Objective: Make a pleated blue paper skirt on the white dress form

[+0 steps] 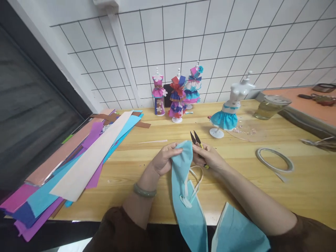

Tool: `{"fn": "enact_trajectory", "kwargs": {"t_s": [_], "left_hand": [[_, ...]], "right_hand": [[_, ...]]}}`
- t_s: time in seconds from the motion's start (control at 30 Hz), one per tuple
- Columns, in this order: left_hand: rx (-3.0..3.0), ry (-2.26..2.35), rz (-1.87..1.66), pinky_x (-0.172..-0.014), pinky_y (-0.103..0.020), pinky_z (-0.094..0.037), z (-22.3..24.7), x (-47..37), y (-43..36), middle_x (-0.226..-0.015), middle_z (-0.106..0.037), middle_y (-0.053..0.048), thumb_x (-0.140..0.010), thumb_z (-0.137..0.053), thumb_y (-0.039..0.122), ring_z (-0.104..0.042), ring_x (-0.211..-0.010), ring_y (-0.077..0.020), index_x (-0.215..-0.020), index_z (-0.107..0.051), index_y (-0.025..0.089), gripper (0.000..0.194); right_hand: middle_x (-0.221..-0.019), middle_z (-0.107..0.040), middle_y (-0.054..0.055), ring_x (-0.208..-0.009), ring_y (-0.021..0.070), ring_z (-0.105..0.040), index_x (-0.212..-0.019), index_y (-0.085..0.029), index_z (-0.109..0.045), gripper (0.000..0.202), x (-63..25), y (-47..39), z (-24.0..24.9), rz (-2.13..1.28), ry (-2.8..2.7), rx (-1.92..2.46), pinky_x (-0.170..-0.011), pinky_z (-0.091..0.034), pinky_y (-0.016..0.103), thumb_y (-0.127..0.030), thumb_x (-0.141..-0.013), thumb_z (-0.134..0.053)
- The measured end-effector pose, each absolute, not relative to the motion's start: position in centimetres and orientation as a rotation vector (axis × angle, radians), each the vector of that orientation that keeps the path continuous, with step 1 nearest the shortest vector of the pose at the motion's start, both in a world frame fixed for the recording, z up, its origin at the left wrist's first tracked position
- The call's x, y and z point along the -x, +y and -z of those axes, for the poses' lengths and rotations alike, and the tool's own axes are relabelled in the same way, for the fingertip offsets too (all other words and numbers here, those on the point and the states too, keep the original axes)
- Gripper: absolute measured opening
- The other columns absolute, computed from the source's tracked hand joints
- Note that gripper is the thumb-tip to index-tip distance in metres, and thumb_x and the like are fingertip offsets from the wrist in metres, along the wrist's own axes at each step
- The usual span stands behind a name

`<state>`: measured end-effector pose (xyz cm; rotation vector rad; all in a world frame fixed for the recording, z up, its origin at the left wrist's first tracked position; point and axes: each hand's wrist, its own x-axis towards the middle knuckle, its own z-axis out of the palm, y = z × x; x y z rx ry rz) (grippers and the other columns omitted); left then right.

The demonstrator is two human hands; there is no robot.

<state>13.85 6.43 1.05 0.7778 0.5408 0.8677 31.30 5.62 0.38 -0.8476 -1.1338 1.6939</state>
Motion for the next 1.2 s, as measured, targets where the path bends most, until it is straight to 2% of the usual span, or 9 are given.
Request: {"fn": "enact_trajectory", "kwargs": {"t_s": [0.07, 0.3, 0.43, 0.9, 1.07, 1.2], "left_hand": [[-0.787, 0.567, -0.876, -0.056, -0.020, -0.042, -1.02, -14.04, 6.36, -0.065, -0.064, -0.001, -0.062, -0.078, 0.026, -0.056, -0.055, -0.0084, -0.076, -0.064, 0.012, 0.024], [-0.843, 0.626, -0.832, -0.060, -0.021, -0.043, -0.98, -14.01, 6.18, -0.069, -0.065, 0.000, -0.061, -0.080, 0.027, -0.057, -0.059, -0.0092, -0.080, -0.064, 0.014, 0.028], [-0.827, 0.617, -0.819, -0.062, -0.022, -0.043, -0.87, -14.12, 6.02, -0.071, -0.066, 0.000, -0.060, -0.080, 0.026, -0.059, -0.060, -0.0095, -0.083, -0.064, 0.015, 0.030], [-0.757, 0.546, -0.862, -0.060, -0.021, -0.041, -0.52, -14.19, 6.23, -0.067, -0.064, -0.002, -0.066, -0.076, 0.030, -0.056, -0.057, -0.0093, -0.077, -0.067, 0.013, 0.023], [-0.713, 0.521, -0.894, -0.061, -0.021, -0.043, -0.47, -14.57, 6.20, -0.066, -0.064, 0.000, -0.069, -0.074, 0.030, -0.057, -0.058, -0.0092, -0.073, -0.065, 0.014, 0.019], [-0.710, 0.516, -0.917, -0.063, -0.021, -0.045, -0.59, -14.73, 6.11, -0.070, -0.066, -0.001, -0.070, -0.074, 0.028, -0.059, -0.060, -0.0090, -0.076, -0.065, 0.014, 0.018]], "right_hand": [[-0.040, -0.026, -0.011, -0.036, 0.0023, -0.017, -0.064, -0.017, -0.048, 0.034, -31.30, 5.60, -0.47, -1.766, -1.092, 0.816, -0.037, -0.014, 0.017, -0.042, -0.079, -0.065], [-0.041, -0.024, -0.013, -0.038, 0.0009, -0.012, -0.065, -0.018, -0.042, 0.034, -31.50, 5.66, -0.37, -1.948, -0.972, 0.738, -0.037, -0.013, 0.014, -0.033, -0.075, -0.071], [-0.041, -0.023, -0.014, -0.037, 0.0010, -0.011, -0.070, -0.019, -0.044, 0.032, -31.73, 5.68, -0.09, -2.031, -0.941, 0.660, -0.036, -0.014, 0.014, -0.032, -0.071, -0.073], [-0.046, -0.023, -0.013, -0.039, 0.0003, -0.012, -0.069, -0.018, -0.045, 0.033, -31.43, 5.37, -0.57, -1.943, -0.980, 0.695, -0.037, -0.012, 0.014, -0.028, -0.067, -0.076], [-0.049, -0.026, -0.012, -0.040, -0.0002, -0.013, -0.070, -0.018, -0.046, 0.036, -31.32, 5.41, -0.64, -1.939, -1.006, 0.677, -0.037, -0.011, 0.015, -0.029, -0.062, -0.079], [-0.050, -0.025, -0.012, -0.040, -0.0006, -0.012, -0.075, -0.017, -0.051, 0.033, -31.39, 5.40, -0.75, -1.935, -1.026, 0.675, -0.037, -0.010, 0.016, -0.030, -0.063, -0.079]]}}
